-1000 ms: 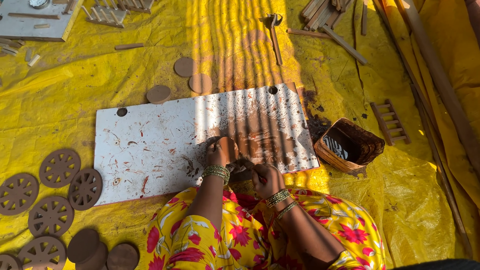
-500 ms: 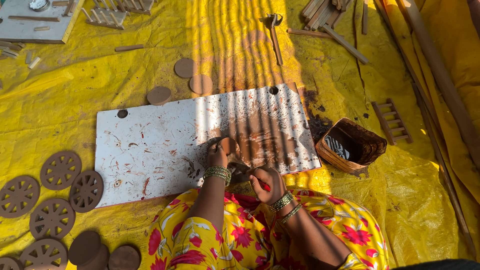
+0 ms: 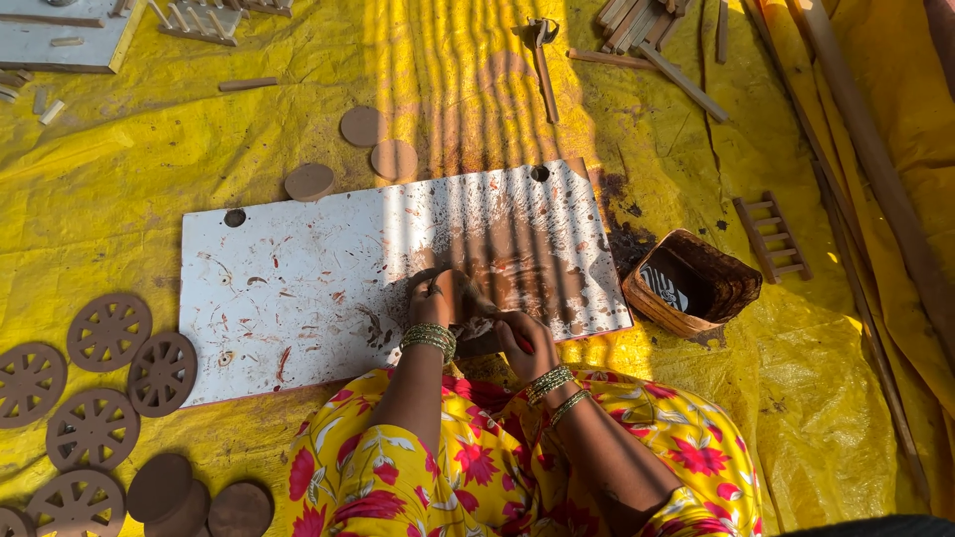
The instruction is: The person sits on a tarp and coats wooden toy discs and wheel cutouts with wet clay slurry, spreading the paste over each piece with a small applicator and setting coated pieces aside. They dip the applicator into a basket of clay and work through the pile of wooden pieces one at a time.
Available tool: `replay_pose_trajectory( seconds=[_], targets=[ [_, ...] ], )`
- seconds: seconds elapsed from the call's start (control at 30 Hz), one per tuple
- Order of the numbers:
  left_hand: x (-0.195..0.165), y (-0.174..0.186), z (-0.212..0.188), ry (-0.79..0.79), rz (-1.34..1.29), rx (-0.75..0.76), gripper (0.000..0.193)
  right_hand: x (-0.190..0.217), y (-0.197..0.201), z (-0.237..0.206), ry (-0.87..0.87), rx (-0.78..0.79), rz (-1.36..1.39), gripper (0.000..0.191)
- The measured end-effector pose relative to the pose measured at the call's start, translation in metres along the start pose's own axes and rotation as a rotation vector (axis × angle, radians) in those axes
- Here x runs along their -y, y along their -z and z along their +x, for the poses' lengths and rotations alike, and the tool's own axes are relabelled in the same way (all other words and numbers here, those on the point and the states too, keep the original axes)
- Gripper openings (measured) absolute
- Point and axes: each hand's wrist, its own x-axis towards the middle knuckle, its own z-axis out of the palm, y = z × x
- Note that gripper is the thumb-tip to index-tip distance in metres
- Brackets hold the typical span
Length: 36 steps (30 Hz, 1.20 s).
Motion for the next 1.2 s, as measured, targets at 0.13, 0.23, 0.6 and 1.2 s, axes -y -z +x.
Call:
replay_pose_trajectory(
  seconds=[0.13,0.23,0.6,1.2],
  targets=[
    [0.001,0.001,0.005,-0.175,-0.059,0.01,0.04,-0.023,0.002,0.006,-0.079,-0.058,-0.041,0.024],
    [0.006,0.002,0.003,-0.045,0.065,0.042,0.041,-0.031,-0.004,0.006,-0.142,-0.064,0.007,0.025],
    [0.015,0.003,-0.001,-0.43,0.299,0.025,0.044,-0.013,0.017,0.008,-0.042,-0.15,0.224,0.018],
    [0.025,0.002,-0.003,-0.517,0.441,0.101,0.044,-0.002,0.031,0.008,0.044,-0.102,0.033,0.023]
  ],
)
